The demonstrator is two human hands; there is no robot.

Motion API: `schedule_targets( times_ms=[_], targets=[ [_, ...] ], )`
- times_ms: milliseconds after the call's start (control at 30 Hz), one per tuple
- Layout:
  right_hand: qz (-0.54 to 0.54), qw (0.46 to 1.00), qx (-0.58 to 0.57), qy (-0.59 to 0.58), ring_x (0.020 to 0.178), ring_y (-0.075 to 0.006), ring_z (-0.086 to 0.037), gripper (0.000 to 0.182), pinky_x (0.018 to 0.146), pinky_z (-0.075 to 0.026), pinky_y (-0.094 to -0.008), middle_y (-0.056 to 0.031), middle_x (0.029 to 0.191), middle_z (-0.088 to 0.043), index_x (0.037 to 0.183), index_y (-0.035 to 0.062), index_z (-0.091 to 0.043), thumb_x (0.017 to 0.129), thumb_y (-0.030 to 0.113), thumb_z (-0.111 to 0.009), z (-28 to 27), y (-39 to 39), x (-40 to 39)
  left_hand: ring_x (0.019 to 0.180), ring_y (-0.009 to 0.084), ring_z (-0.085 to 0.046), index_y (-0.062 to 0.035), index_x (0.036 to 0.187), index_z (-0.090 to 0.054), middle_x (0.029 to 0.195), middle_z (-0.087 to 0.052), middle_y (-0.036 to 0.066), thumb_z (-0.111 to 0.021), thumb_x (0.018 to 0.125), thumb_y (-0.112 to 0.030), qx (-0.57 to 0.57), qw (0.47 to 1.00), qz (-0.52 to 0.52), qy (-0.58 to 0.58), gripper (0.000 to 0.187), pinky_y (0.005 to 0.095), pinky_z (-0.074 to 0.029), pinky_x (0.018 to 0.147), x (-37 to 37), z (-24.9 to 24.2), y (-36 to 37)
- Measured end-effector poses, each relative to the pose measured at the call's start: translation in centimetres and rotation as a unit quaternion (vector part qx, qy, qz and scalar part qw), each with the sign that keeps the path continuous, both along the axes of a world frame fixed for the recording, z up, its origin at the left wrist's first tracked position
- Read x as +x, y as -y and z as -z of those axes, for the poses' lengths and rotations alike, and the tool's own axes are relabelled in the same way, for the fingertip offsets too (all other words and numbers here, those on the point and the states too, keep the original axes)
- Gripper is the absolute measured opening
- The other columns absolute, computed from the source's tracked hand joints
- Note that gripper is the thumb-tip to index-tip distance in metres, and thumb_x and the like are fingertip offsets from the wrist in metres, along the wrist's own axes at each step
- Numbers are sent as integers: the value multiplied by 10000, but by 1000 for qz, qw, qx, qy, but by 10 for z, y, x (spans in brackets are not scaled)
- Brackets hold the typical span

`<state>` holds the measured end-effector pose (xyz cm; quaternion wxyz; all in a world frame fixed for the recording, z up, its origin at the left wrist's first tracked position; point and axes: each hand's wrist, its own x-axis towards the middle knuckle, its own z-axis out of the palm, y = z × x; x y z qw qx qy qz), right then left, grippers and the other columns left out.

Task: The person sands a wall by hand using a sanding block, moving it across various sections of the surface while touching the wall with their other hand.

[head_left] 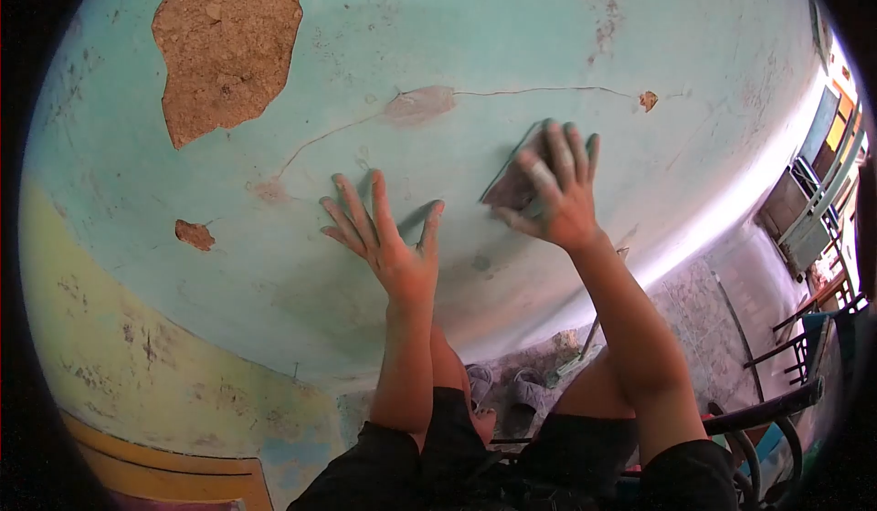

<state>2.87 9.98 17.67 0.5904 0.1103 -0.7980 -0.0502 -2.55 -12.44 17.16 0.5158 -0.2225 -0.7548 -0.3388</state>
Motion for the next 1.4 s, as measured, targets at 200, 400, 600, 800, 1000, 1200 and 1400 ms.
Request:
schedule_targets(
  times_ms=[200,400,600,800,1000,1200,1400],
  targets=[
    [-12,992,-116,-56,1437,-405,-225,1070,1122,-89,-670,-208,1542,-283,1489,169,-336,616,542,-830,-11,-28,-1,1445,504,-66,-157,1487,-360,1595,-135,209,-799,758,-373,-21,998,6,51,878,731,-97,1077,9,-5,5],
    [-33,996,84,8,1428,-399,-246,1033,1137,-77,-658,-185,1539,-303,1470,205,-370,611,553,-826,-6,4,-4,1445,507,-49,-169,1503,-332,1603,-106,201,-801,754,-348,-26,998,18,58,902,731,-102,1077,10,-5,2],
    [-1,991,-129,-43,1418,-421,-252,989,1126,-100,-664,-236,1513,-309,1439,180,-408,615,532,-829,0,8,-11,1442,514,-44,-141,1502,-320,1598,-92,223,-811,739,-359,-10,998,28,56,933,740,-84,1071,10,-6,-2],
    [-21,997,-71,-27,1384,-432,-302,987,1110,-143,-672,-267,1504,-299,1422,197,-422,585,479,-861,-21,6,-4,1440,522,-25,-133,1510,-295,1597,-74,234,-809,733,-413,-12,998,29,51,973,757,-66,1055,6,-1,2],
    [-42,994,-91,-52,1374,-469,-282,1043,1103,-161,-674,-268,1509,-277,1453,193,-371,581,471,-873,-13,9,-6,1428,549,13,-132,1533,-232,1593,-32,255,-811,712,-458,-60,996,15,70,1056,762,-59,1048,9,-5,2],
    [-48,998,-19,18,1395,-429,-276,946,1114,-139,-678,-205,1520,-299,1398,246,-465,583,509,-865,-5,-2,-3,1417,568,39,-130,1552,-158,1585,35,274,-813,705,-452,-102,989,21,108,1118,763,-53,1046,17,-11,9],
    [-30,995,-82,-53,1393,-434,-278,1055,1105,-165,-678,-285,1485,-300,1452,186,-364,581,495,-871,-2,5,-9,1416,568,52,-135,1558,-138,1585,53,275,-810,712,-445,-99,988,23,118,1124,760,-44,1048,18,-12,6]
  ],
)
